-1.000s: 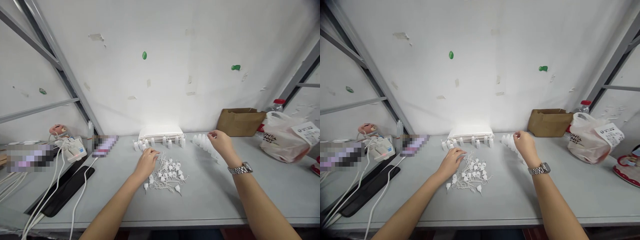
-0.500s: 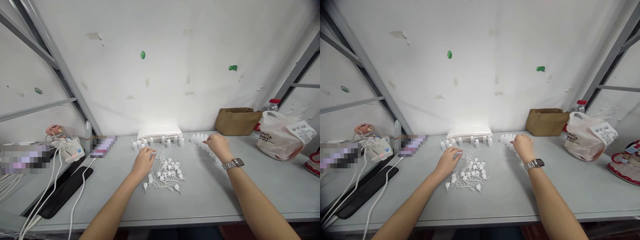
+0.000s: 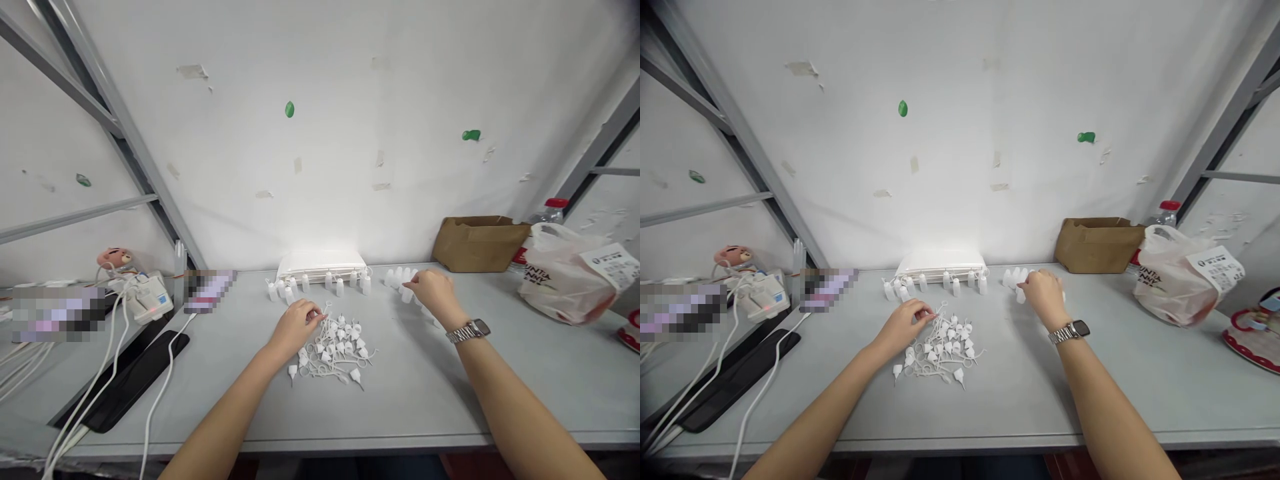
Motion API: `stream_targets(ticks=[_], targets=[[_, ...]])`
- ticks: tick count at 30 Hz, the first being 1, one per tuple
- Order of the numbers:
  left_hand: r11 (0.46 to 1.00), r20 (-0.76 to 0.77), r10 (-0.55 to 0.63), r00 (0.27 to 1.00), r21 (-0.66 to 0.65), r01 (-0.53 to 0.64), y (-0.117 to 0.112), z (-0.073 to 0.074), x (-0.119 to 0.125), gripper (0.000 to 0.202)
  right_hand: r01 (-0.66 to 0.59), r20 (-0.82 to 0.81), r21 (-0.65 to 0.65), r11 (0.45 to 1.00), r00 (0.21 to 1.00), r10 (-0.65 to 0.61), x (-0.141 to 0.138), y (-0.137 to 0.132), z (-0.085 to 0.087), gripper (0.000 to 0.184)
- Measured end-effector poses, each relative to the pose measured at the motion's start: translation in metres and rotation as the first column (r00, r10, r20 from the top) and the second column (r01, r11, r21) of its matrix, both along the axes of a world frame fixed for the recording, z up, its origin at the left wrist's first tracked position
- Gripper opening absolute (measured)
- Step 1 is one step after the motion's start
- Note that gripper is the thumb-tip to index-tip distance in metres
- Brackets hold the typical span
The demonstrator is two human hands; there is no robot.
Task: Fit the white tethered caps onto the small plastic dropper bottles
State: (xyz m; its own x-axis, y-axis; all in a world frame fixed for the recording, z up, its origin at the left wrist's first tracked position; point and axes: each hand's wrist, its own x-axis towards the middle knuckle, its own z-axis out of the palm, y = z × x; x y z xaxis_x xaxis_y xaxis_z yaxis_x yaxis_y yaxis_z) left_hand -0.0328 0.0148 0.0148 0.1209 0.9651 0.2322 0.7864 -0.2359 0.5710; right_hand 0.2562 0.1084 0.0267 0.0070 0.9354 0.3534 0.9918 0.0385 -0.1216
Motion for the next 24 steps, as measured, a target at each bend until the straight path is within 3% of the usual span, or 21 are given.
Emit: stream_targets(ticks=[3,5,8,15,19,24], targets=[[0.997,0.043,-0.075,0.996,-0.004,0.076,-0.003,0.001,0.005,0.022,-0.2,-0.138,0.02,0.98,0.97,0.201,-0.019,-0.008,0.002,0.023],[0.991,0.055,-0.132,0.99,-0.016,0.133,-0.005,0.001,0.008,0.023,-0.363,-0.214,0.031,0.931,0.908,0.361,-0.034,-0.015,-0.001,0.022],[0.986,0.044,-0.168,0.985,-0.009,0.169,-0.007,0.0,0.01,0.022,-0.484,-0.238,0.025,0.875,0.847,0.475,-0.055,-0.026,-0.009,0.021],[0.966,-0.072,-0.146,0.987,0.203,0.158,-0.002,-0.012,0.027,0.027,-0.484,-0.255,-0.005,0.875,0.847,0.467,-0.069,-0.036,-0.014,0.024],[0.954,-0.121,-0.179,0.976,0.222,0.202,0.002,-0.02,0.036,0.02,-0.475,-0.281,-0.061,0.878,0.852,0.441,-0.07,-0.038,-0.015,0.023],[0.981,-0.132,-0.017,0.991,0.187,0.042,0.005,-0.026,0.037,0.014,-0.491,-0.332,-0.124,0.862,0.839,0.43,-0.073,-0.04,-0.02,0.02]])
